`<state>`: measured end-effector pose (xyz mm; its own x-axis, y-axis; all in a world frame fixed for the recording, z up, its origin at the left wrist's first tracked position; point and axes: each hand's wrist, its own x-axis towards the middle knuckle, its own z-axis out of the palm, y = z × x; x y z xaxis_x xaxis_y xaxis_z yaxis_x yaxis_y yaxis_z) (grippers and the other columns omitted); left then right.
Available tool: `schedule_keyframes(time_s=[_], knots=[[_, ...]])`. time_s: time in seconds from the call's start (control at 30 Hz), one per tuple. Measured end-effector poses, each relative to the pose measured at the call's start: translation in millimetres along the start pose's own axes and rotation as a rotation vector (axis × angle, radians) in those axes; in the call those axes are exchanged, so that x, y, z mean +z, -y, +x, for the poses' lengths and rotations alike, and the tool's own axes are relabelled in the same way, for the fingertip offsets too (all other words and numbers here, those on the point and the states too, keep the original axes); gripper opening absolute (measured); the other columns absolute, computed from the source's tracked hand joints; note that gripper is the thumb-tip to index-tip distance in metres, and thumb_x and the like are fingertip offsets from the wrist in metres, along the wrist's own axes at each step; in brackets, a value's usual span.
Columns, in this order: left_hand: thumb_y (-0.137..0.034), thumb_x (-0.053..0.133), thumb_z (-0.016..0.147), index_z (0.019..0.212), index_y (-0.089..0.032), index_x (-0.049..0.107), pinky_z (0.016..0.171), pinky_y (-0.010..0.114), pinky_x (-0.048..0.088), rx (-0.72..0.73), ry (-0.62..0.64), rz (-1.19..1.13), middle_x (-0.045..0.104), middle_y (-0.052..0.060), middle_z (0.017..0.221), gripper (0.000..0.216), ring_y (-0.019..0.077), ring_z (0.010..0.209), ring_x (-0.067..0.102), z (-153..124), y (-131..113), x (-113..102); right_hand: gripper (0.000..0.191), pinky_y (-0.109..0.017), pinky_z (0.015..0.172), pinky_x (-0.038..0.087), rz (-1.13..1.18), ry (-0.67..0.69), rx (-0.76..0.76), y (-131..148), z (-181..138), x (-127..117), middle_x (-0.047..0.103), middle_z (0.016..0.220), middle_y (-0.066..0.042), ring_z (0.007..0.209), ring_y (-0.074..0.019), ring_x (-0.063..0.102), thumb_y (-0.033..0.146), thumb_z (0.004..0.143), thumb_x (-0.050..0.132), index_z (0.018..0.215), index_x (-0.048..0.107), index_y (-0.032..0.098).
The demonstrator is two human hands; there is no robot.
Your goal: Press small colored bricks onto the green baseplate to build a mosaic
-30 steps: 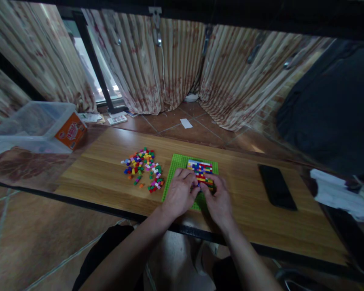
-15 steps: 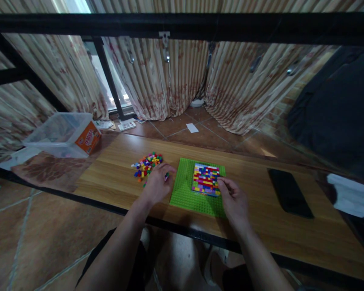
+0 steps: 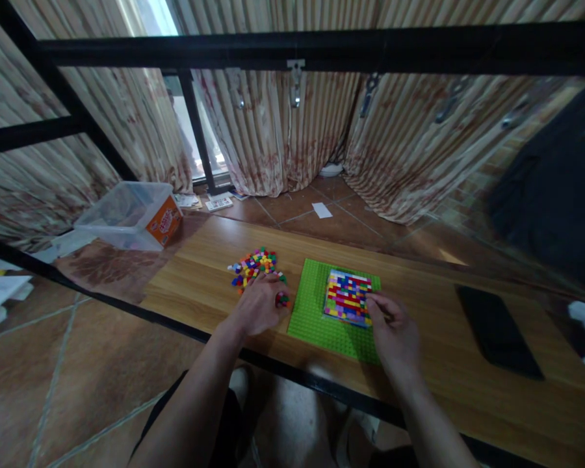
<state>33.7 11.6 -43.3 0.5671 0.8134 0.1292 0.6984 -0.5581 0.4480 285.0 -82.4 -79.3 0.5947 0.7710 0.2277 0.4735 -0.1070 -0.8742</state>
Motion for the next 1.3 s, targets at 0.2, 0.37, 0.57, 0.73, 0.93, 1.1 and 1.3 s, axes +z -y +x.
schedule_keyframes(time_s=[0.2, 0.37, 0.57, 0.73, 0.93, 1.1, 1.3], knots=[[-0.016, 0.070, 0.072, 0.090, -0.024, 0.075, 0.099, 0.046, 0.048, -0.022, -0.066, 0.027, 0.071, 0.007, 0.105, 0.021, 0.0276, 0.105, 0.063, 1.8, 17.5, 1.5, 0.034, -0.047, 0.094, 0.048, 0.006, 0.024, -0.018, -3.0, 0.0, -0.3, 0.068, 0.111, -0.011, 0.103, -0.0270, 0.063, 0.049, 0.084, 0.059, 0.092, 0.075, 0.021], [-0.003, 0.061, 0.071, 0.087, -0.023, 0.074, 0.094, 0.043, 0.050, -0.064, -0.097, 0.020, 0.072, 0.007, 0.098, 0.028, 0.0249, 0.097, 0.065, 1.5, 36.2, -10.5, 0.034, -0.047, 0.095, 0.047, -0.005, 0.035, 0.022, -4.7, 1.1, -0.8, 0.068, 0.113, -0.011, 0.103, -0.0277, 0.063, 0.050, 0.082, 0.060, 0.091, 0.076, 0.021], [-0.007, 0.053, 0.080, 0.098, -0.019, 0.073, 0.092, 0.041, 0.052, -0.242, -0.302, 0.107, 0.071, 0.011, 0.101, 0.030, 0.0272, 0.101, 0.064, 15.8, 50.9, -19.8, 0.033, -0.046, 0.093, 0.048, 0.006, 0.035, 0.014, -3.4, 0.8, -1.2, 0.071, 0.108, -0.010, 0.100, -0.0273, 0.065, 0.051, 0.082, 0.061, 0.087, 0.076, 0.022], [-0.016, 0.052, 0.089, 0.121, -0.016, 0.064, 0.104, 0.044, 0.045, -0.198, -0.339, 0.079, 0.067, 0.012, 0.126, 0.035, 0.0262, 0.118, 0.059, 40.5, 48.4, 0.6, 0.033, -0.046, 0.093, 0.048, -0.028, 0.056, 0.044, -2.4, 0.8, -2.6, 0.073, 0.106, -0.010, 0.099, -0.0280, 0.066, 0.051, 0.082, 0.061, 0.087, 0.075, 0.022], [-0.032, 0.052, 0.094, 0.128, -0.020, 0.060, 0.110, 0.054, 0.036, -0.225, -0.221, 0.118, 0.059, 0.011, 0.140, 0.036, 0.0296, 0.132, 0.049, 47.0, 30.7, 12.8, 0.033, -0.043, 0.087, 0.051, -0.023, 0.046, 0.037, -3.1, 2.8, -2.5, 0.074, 0.102, -0.011, 0.094, -0.0277, 0.068, 0.051, 0.081, 0.061, 0.086, 0.076, 0.022], [-0.026, 0.058, 0.090, 0.112, -0.020, 0.069, 0.112, 0.050, 0.035, -0.167, -0.176, 0.124, 0.067, 0.009, 0.127, 0.026, 0.0263, 0.124, 0.055, 36.6, 27.7, 10.0, 0.032, -0.044, 0.088, 0.051, -0.027, 0.060, 0.029, -5.7, 4.5, -3.2, 0.075, 0.100, -0.011, 0.093, -0.0280, 0.068, 0.050, 0.081, 0.060, 0.086, 0.076, 0.022], [-0.022, 0.058, 0.090, 0.105, -0.021, 0.072, 0.105, 0.045, 0.042, -0.085, -0.139, 0.086, 0.073, 0.007, 0.113, 0.021, 0.0239, 0.113, 0.061, 15.6, 19.8, 5.3, 0.033, -0.044, 0.088, 0.050, -0.038, 0.052, 0.015, -4.8, 4.5, -2.9, 0.074, 0.104, -0.011, 0.095, -0.0278, 0.067, 0.051, 0.081, 0.060, 0.086, 0.076, 0.022]])
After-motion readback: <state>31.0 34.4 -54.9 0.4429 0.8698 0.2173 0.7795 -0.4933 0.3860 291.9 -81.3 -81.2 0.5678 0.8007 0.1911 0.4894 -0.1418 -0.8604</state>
